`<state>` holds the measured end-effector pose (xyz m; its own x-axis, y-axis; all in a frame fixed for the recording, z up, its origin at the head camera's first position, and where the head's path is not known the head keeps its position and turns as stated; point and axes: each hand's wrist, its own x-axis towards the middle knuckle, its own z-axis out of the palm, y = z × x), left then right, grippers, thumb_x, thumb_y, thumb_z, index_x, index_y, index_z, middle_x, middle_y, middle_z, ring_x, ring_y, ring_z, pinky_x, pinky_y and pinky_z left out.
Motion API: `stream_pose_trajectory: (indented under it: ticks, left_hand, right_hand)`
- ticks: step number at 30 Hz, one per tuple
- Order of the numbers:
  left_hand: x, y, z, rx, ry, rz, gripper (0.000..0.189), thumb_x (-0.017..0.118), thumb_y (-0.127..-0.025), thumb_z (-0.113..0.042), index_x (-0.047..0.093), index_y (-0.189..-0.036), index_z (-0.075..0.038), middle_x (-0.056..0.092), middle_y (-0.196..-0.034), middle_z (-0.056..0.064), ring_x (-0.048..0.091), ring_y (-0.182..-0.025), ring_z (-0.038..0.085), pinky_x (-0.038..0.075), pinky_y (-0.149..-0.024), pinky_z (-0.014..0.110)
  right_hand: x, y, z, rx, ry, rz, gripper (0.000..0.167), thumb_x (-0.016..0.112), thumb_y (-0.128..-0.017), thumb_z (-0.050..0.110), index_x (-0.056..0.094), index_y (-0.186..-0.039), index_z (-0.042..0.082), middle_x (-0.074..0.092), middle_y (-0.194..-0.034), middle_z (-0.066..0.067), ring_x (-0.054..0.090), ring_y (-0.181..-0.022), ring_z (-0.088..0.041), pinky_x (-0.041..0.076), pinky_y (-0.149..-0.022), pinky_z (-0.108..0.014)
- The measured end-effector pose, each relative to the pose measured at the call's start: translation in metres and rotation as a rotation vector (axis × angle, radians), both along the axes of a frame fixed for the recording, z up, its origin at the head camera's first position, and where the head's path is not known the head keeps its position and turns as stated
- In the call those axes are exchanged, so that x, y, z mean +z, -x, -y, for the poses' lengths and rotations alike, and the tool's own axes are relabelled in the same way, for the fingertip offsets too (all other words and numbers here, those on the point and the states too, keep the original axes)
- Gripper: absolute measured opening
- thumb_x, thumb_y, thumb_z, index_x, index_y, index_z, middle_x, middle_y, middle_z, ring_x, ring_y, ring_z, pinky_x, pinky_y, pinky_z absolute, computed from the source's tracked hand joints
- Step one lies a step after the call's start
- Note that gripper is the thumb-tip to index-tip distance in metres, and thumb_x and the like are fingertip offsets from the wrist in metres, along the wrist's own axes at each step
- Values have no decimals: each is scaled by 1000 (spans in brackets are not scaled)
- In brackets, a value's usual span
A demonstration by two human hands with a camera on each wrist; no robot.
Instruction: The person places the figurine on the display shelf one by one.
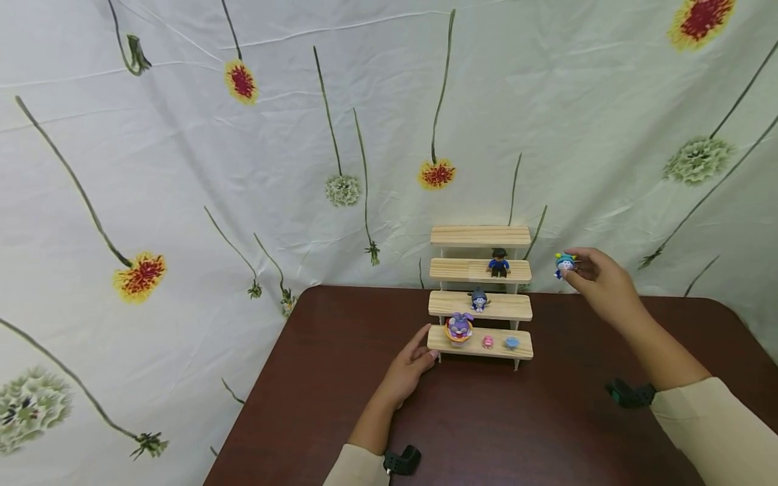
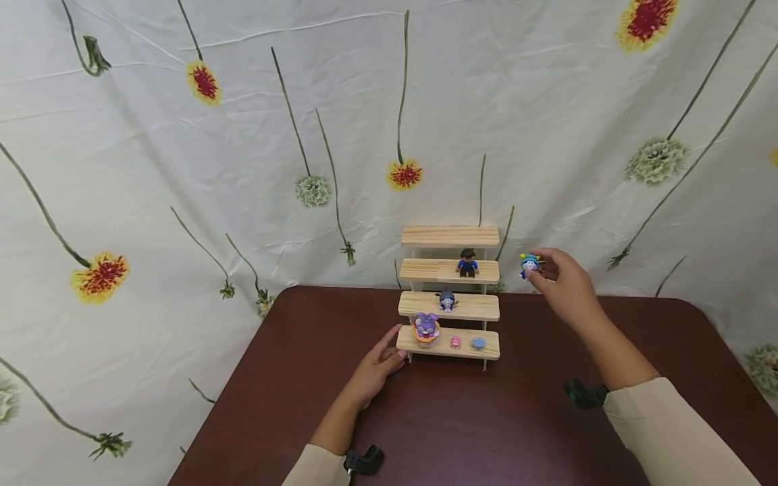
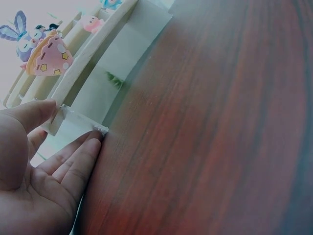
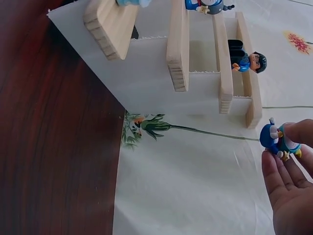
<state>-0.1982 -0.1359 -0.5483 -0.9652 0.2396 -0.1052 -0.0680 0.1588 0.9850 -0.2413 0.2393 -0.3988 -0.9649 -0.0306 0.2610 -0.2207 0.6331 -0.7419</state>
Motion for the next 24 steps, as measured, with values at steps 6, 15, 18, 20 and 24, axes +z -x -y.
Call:
stream_pose_trajectory:
  ticks: [6, 15, 18, 20, 24]
  left_hand:
    - [0, 0, -1, -1, -12, -9, 64, 59, -103, -31, 30, -160, -31, 67, -130, 17, 63, -123, 25, 48, -110, 42]
    - [2, -1, 0, -9, -14, -14, 65, 59, -104, -32, 29, -161, -30, 65, -133, 17, 62, -125, 25, 48, -110, 41]
    - [2, 0, 0, -12, -13, -12, 65, 59, -104, -33, 28, -161, -30, 65, -134, 17, 62, -126, 26, 48, -110, 43]
    - [0, 0, 0, -10, -12, -7, 65, 59, -103, -33, 29, -161, -31, 65, -134, 17, 62, -126, 27, 47, -111, 44]
    - [-2, 1, 0, -5, -5, -8, 64, 59, -104, -32, 29, -161, -30, 65, -134, 17, 63, -125, 27, 47, -111, 46]
  right_hand:
    - [0, 12, 7, -10, 9, 4, 48, 59, -104, 26, 50, -144, 1, 61, -131, -30, 63, -117, -48, 57, -89, -45]
    - [4, 27, 19, 4, 44, -4, 48, 55, -105, 24, 46, -147, 0, 56, -137, -29, 59, -122, -48, 50, -98, -59]
    - [7, 31, 24, 13, 44, -23, 48, 56, -105, 22, 46, -147, 0, 55, -137, -29, 58, -124, -47, 50, -100, -58]
    - [8, 35, 26, 18, 43, -40, 47, 56, -105, 19, 46, -147, 0, 55, -136, -29, 57, -125, -47, 49, -101, -57]
    - [11, 40, 33, 27, 34, -72, 44, 56, -105, 14, 47, -145, -2, 55, -135, -30, 57, -123, -48, 50, -99, -58]
